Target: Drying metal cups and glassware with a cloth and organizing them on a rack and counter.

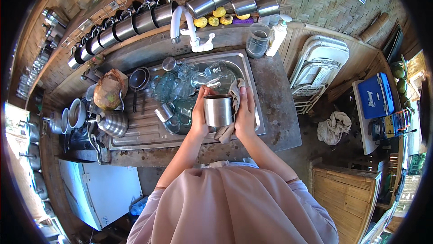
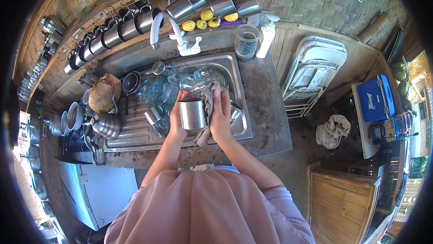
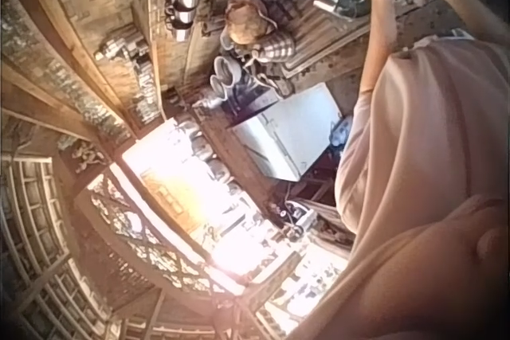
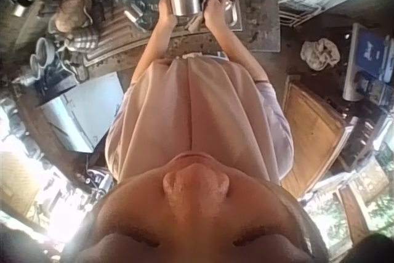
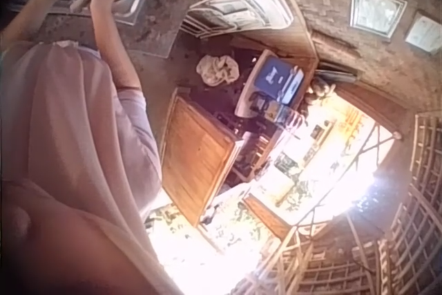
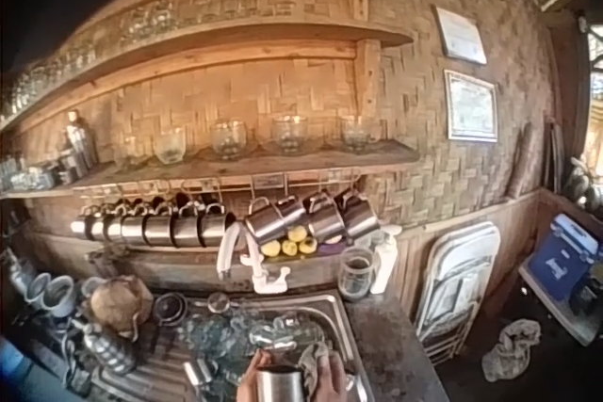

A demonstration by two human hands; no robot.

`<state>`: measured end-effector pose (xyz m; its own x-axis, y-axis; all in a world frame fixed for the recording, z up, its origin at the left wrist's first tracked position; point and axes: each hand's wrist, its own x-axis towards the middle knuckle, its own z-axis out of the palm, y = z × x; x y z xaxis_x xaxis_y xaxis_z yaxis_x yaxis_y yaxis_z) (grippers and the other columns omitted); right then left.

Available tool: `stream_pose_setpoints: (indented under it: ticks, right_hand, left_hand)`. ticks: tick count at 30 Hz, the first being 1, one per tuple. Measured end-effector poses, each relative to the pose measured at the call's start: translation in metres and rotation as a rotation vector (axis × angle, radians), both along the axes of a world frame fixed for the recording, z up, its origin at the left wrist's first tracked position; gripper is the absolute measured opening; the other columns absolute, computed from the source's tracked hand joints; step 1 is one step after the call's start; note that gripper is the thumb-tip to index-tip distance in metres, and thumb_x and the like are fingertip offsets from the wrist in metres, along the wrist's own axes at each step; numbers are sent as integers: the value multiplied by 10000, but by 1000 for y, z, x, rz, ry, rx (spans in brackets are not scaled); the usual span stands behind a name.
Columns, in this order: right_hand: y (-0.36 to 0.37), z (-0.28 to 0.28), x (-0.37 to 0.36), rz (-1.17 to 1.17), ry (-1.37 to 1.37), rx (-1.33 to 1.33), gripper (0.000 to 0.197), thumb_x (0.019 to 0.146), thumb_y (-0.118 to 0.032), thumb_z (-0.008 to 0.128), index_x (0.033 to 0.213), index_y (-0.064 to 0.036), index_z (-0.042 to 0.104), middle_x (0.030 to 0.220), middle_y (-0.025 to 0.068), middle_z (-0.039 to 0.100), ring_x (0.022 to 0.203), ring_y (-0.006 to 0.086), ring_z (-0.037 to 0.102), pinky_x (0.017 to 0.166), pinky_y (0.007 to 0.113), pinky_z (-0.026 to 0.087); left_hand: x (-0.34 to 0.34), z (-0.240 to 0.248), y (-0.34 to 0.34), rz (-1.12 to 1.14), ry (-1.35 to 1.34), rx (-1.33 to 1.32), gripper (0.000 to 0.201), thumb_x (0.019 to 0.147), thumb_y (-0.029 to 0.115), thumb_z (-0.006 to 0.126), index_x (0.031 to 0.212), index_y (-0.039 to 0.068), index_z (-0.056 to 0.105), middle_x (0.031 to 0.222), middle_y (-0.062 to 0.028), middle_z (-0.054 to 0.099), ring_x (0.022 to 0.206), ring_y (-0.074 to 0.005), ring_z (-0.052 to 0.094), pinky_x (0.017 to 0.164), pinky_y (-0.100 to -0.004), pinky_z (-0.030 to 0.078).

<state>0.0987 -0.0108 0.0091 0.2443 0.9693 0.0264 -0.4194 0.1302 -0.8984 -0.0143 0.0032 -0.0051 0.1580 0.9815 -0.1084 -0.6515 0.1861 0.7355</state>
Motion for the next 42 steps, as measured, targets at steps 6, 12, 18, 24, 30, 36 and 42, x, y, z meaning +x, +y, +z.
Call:
stream_pose_setpoints:
  ticks: [6, 12, 18, 24, 30, 36, 42]
  right_hand:
    - [-7, 23, -14, -24, 254, -312, 321, 974, -368, 387, 999, -68, 497, 910, 19, 495, 847, 101, 442, 797, 242, 354]
    - [-7, 16, -15, 51, 223, -381, 364, 960, -417, 392, 999, -72, 504, 898, 28, 502, 839, 111, 455, 788, 251, 365]
    - [-4, -3, -10, 157, 186, -369, 361, 952, -422, 413, 975, -75, 509, 865, 17, 494, 808, 93, 448, 750, 234, 367]
    - [-8, 11, -12, 114, 174, -263, 316, 969, -374, 401, 1001, -72, 490, 884, 8, 483, 827, 77, 433, 771, 218, 352]
    - [-8, 13, -14, 81, 5, -123, 310, 970, -357, 408, 1011, -60, 483, 900, 8, 482, 847, 75, 432, 804, 217, 348]
    - [-1, 1, -9, 118, 29, -140, 281, 969, -310, 429, 1004, -33, 464, 910, 36, 492, 848, 86, 448, 800, 230, 360]
    - [-2, -18, -14, -195, -375, 103, 285, 904, -227, 545, 1018, 13, 441, 925, 144, 521, 849, 220, 534, 749, 321, 410]
  left_hand:
    - [-9, -16, 7, -54, -254, 44, 138, 962, 249, 414, 933, 117, 438, 865, 26, 486, 797, -55, 490, 742, -200, 417]
    - [-9, -14, 9, -104, -154, 185, 175, 966, 260, 397, 883, 107, 411, 802, 4, 417, 744, -73, 414, 698, -216, 366]
    - [-11, -7, 16, -22, 137, 358, 265, 972, 311, 352, 857, 77, 400, 799, -14, 383, 744, -106, 381, 735, -229, 324]
    - [-10, -15, 11, -224, -179, 78, 281, 970, 316, 374, 864, 81, 484, 764, 0, 467, 708, -96, 485, 664, -242, 417]
    - [-18, -45, 12, -292, -274, -48, 380, 955, 378, 399, 1107, 58, 536, 1005, -59, 608, 905, -163, 603, 780, -281, 502]
    - [-5, -56, 11, -278, -370, -78, 421, 951, 401, 395, 1211, 84, 493, 1062, -71, 599, 951, -170, 599, 811, -304, 504]
    - [15, -55, -7, -194, -219, 43, 425, 952, 402, 382, 1223, 89, 477, 1154, -83, 557, 1039, -185, 566, 890, -322, 477]
